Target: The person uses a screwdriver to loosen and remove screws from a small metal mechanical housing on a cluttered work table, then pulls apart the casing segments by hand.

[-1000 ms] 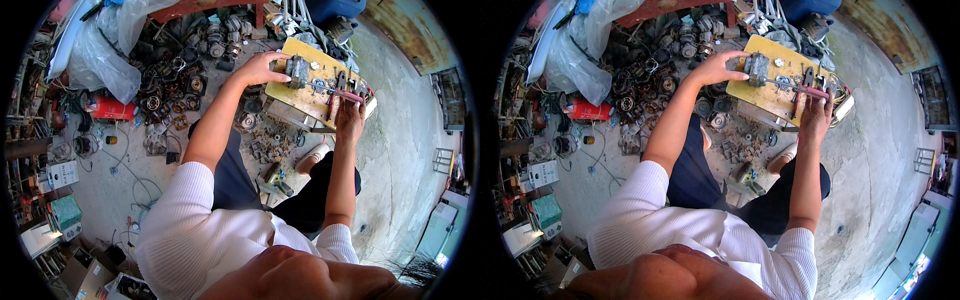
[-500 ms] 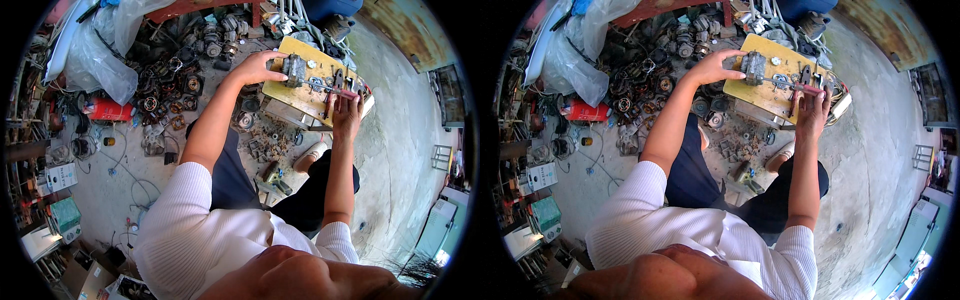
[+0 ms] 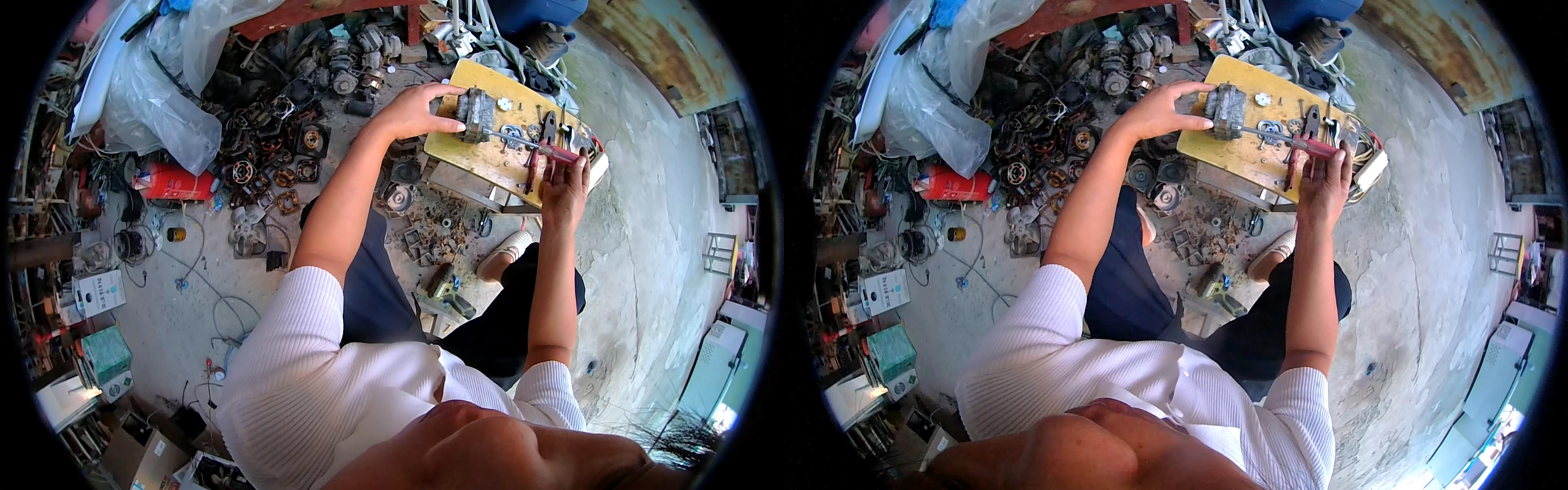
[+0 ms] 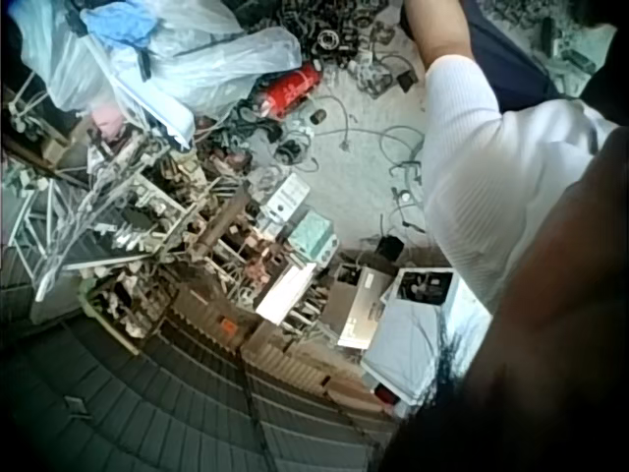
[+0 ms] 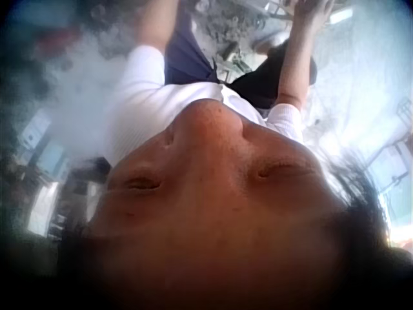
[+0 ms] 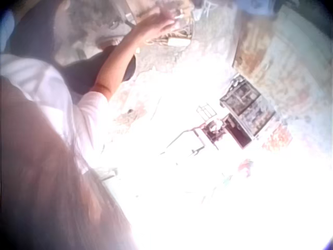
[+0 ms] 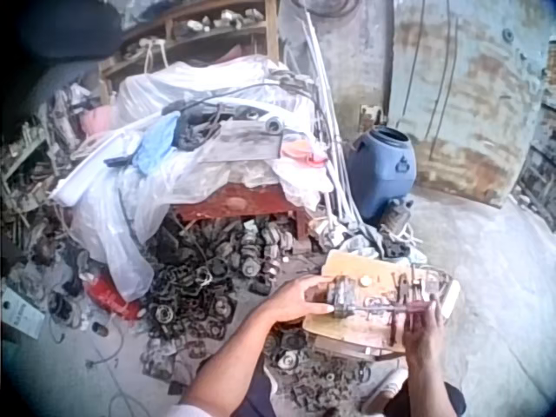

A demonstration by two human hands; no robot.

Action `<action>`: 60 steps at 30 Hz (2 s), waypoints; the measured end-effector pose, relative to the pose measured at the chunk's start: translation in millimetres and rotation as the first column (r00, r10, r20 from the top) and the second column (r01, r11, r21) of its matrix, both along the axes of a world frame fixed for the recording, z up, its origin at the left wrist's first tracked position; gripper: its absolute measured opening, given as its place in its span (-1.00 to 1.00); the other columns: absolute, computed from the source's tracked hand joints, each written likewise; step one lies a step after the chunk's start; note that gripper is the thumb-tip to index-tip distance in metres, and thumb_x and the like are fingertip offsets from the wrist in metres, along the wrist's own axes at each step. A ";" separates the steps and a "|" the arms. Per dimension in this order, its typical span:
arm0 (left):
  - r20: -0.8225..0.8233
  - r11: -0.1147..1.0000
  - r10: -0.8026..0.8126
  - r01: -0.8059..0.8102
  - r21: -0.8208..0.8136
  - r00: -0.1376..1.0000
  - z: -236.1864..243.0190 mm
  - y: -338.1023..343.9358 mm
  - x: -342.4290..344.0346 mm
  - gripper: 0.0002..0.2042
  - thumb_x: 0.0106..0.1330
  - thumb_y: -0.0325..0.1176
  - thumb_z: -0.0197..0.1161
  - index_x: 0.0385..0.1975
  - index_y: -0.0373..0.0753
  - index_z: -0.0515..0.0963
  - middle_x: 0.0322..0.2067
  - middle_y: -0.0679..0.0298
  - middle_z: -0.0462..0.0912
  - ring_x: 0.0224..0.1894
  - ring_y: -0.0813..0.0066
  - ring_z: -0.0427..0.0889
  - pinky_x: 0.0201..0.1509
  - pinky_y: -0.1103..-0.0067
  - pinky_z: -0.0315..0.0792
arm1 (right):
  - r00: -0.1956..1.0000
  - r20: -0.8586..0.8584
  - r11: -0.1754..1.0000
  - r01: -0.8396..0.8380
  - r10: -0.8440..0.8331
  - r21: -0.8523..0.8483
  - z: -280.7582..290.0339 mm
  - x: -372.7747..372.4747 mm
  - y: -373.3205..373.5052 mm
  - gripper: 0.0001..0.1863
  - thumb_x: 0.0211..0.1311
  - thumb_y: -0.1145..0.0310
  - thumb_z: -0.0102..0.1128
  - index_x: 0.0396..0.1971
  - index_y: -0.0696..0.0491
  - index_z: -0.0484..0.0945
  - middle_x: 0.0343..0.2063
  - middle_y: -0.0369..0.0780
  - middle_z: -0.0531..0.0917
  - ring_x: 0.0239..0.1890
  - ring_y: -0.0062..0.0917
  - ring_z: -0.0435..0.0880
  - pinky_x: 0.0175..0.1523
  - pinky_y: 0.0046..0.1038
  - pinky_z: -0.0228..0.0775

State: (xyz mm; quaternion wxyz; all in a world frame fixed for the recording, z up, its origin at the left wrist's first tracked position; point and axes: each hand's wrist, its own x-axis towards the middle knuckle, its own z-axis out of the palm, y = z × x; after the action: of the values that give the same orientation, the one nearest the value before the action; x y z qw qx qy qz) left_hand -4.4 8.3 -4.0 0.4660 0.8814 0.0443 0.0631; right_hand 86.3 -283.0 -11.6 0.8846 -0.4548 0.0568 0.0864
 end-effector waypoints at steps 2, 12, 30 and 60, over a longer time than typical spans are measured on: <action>0.004 1.000 -0.001 0.001 0.004 1.000 0.0 -0.8 1.0 -0.31 0.00 -0.02 0.49 0.19 -0.07 0.48 0.18 0.12 0.50 0.24 0.21 0.45 0.30 0.39 0.30 | 0.996 0.090 1.000 -0.027 0.026 0.006 -9.1 5.4 -5.8 -0.54 0.49 0.29 -0.06 0.33 -0.05 0.23 0.11 -0.19 0.49 0.14 -0.41 0.50 0.24 -0.29 0.32; -0.005 1.000 -0.010 0.010 -0.005 1.000 -0.1 0.2 1.2 -0.29 -0.02 -0.01 0.51 0.20 -0.07 0.48 0.18 0.11 0.50 0.25 0.22 0.45 0.30 0.40 0.29 | 1.000 -0.003 1.000 -0.004 0.004 0.004 -3.4 -1.6 0.5 -0.55 0.43 0.35 0.06 0.28 -0.12 0.28 0.00 -0.30 0.55 0.09 -0.52 0.54 0.13 -0.41 0.32; 0.024 1.000 -0.006 0.006 0.007 1.000 -2.0 0.0 0.8 -0.30 0.00 -0.04 0.50 0.19 -0.11 0.48 0.19 0.13 0.50 0.25 0.27 0.44 0.31 0.43 0.28 | 0.985 0.162 0.998 -0.056 0.053 0.016 -12.8 4.8 -6.7 -0.56 0.46 0.33 0.01 0.28 -0.03 0.26 0.07 -0.20 0.53 0.13 -0.41 0.52 0.27 -0.28 0.28; -0.013 1.000 0.020 -0.020 0.003 1.000 4.0 -4.0 0.7 -0.28 -0.04 0.00 0.51 0.20 -0.02 0.48 0.21 0.09 0.48 0.26 0.19 0.44 0.30 0.37 0.31 | 0.974 0.214 0.996 -0.079 0.070 0.033 -22.4 12.2 -9.4 -0.55 0.46 0.22 0.03 0.28 -0.13 0.26 0.07 -0.26 0.51 0.08 -0.49 0.55 0.20 -0.37 0.29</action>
State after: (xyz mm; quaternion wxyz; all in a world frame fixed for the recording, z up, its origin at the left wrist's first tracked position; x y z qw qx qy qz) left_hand -3.7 4.3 0.0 0.4637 0.8821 0.0558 0.0621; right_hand 98.5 -292.5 -34.0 0.8909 -0.4448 -0.0573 0.0715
